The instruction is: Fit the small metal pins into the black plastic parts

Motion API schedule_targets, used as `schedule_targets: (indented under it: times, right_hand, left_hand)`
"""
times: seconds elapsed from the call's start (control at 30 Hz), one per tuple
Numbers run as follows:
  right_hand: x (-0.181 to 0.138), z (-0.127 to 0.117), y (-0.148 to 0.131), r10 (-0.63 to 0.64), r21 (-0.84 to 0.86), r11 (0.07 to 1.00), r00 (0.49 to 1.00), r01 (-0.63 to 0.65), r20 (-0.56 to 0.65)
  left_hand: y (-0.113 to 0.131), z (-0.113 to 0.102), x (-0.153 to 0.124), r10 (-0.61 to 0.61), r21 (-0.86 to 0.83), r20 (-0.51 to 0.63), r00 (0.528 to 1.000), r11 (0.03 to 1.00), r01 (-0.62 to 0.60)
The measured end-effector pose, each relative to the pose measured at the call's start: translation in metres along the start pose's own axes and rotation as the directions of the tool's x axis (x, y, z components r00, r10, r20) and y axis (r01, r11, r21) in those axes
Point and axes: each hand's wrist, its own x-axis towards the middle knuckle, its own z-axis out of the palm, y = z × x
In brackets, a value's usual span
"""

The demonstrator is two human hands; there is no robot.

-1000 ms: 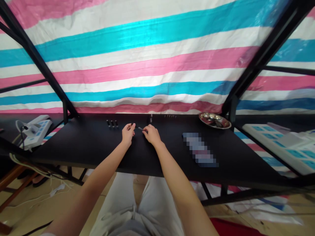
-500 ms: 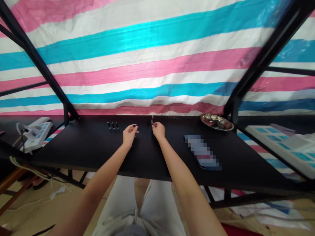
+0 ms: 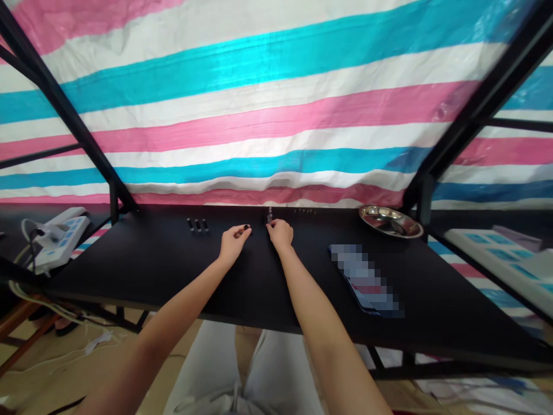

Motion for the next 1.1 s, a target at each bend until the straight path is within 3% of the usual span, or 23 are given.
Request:
schedule_targets:
  times: [0.13, 0.33, 0.53, 0.97, 1.1]
  right_hand:
    - [0.002, -0.001, 0.001, -0.002, -0.022, 1.000, 1.000, 0.002, 0.010]
    - [-0.003, -0.003, 0.002, -0.058, -0.081, 0.995, 0.998, 0.060, 0.021]
    - [-0.010, -0.008, -0.001, -0.081, -0.147, 0.986, 0.997, 0.080, -0.002]
    - [-0.011, -0.011, -0.003, -0.074, -0.157, 0.985, 0.997, 0.074, 0.006]
    - [-0.010, -0.011, -0.003, -0.075, -0.159, 0.984, 0.997, 0.076, 0.016]
  left_hand:
    - [0.002, 0.008, 0.016, 0.114, 0.282, 0.103, 0.988, 0.949, -0.139]
    - [-0.007, 0.032, 0.044, 0.019, 0.486, 0.142, 0.990, 0.870, -0.086]
    - [-0.011, 0.045, 0.052, -0.058, 0.633, 0.167, 0.984, 0.771, -0.062]
    - [-0.012, 0.049, 0.059, -0.085, 0.702, 0.163, 0.983, 0.710, -0.055]
    - [-0.015, 0.051, 0.060, -0.036, 0.709, 0.174, 0.984, 0.698, -0.100]
